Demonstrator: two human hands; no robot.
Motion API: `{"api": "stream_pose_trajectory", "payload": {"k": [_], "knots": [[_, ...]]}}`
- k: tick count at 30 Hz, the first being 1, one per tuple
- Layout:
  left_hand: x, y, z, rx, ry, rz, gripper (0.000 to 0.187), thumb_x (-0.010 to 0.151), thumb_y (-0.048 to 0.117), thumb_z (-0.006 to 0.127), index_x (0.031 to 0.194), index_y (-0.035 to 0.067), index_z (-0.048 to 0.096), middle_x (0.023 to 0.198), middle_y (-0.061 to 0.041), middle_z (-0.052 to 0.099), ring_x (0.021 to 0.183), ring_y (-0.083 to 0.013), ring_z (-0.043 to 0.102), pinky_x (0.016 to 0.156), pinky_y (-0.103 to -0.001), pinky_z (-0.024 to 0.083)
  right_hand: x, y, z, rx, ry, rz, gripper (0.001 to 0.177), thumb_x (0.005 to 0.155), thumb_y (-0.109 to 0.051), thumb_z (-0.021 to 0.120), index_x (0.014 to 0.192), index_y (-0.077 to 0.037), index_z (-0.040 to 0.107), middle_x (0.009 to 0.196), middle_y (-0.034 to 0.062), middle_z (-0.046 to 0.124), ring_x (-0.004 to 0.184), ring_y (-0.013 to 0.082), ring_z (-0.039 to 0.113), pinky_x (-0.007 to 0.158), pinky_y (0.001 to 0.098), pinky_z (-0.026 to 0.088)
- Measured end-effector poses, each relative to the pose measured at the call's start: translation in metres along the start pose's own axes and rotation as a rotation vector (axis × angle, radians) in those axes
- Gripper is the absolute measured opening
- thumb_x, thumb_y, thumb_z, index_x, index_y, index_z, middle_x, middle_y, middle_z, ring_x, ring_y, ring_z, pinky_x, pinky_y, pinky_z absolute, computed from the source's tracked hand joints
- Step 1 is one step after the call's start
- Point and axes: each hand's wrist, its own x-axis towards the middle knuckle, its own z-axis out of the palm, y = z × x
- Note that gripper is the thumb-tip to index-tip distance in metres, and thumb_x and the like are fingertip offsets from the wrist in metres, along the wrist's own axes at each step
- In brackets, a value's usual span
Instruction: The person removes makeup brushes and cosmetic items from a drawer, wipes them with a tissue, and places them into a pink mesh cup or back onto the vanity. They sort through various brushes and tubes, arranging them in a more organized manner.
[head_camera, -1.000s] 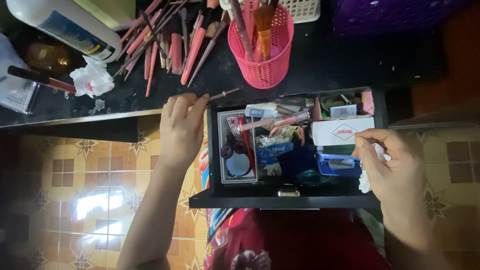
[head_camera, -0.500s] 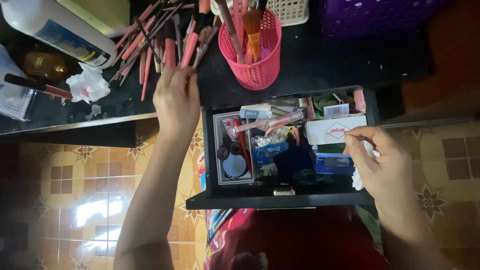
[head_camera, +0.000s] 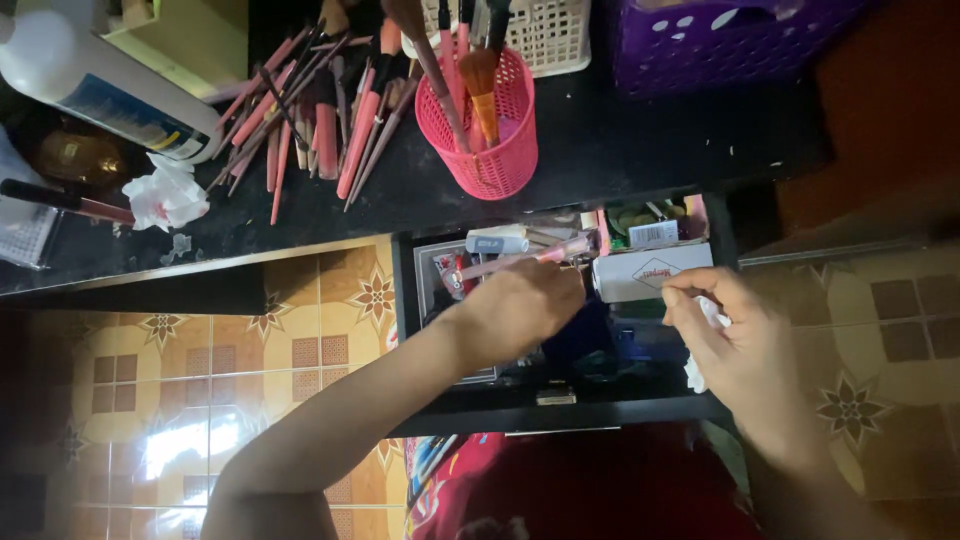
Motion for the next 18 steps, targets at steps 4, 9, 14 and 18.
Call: {"api": "stream_pose_trajectory", "payload": {"k": [4,9,14,18], "knots": [[0.014,0.007,0.049,0.214,-0.063,-0.076,0.02,0.081,-0.007,0.056,0.087,0.01,0.062,0.083,-0.009,0.062,0.068,-0.0241,0.062,0.056,-0.039,0.047,0.003,0.013,0.0,-0.013,0.027,-0.09,0.019,0.098,-0.029,0.064,0.106,-0.013,0.073,0.081,0.0016,0.076,0.079,0.0106,0.069,0.072,0.0242,0.047],[0.023,0.011,0.082,0.59,-0.048,-0.099,0.036,0.082,0.005,0.058,0.114,0.005,0.074,0.097,-0.01,0.063,0.07,-0.0242,0.063,0.059,-0.035,0.053,0.007,0.018,-0.003,-0.019,-0.001,-0.1,0.02,0.097,-0.031,0.063,0.103,-0.015,0.073,0.077,-0.0007,0.077,0.077,0.0088,0.071,0.069,0.024,0.05],[0.027,-0.002,0.114,0.212,-0.175,-0.245,0.014,0.09,0.01,0.062,0.089,0.017,0.074,0.09,-0.005,0.058,0.068,-0.0235,0.065,0.045,-0.039,0.051,0.008,0.018,-0.003,-0.025,-0.021,-0.191,0.019,0.097,-0.028,0.063,0.105,-0.013,0.071,0.077,0.0017,0.078,0.076,0.01,0.075,0.067,0.0235,0.055],[0.023,-0.002,0.075,0.297,0.194,-0.108,0.006,0.083,0.009,0.061,0.083,0.012,0.067,0.077,-0.008,0.057,0.065,-0.0285,0.06,0.049,-0.041,0.045,0.008,0.021,0.002,0.067,0.157,-0.355,0.004,0.093,-0.013,0.072,0.093,-0.012,0.077,0.064,0.0052,0.073,0.065,0.0157,0.066,0.068,0.0315,0.054]]}}
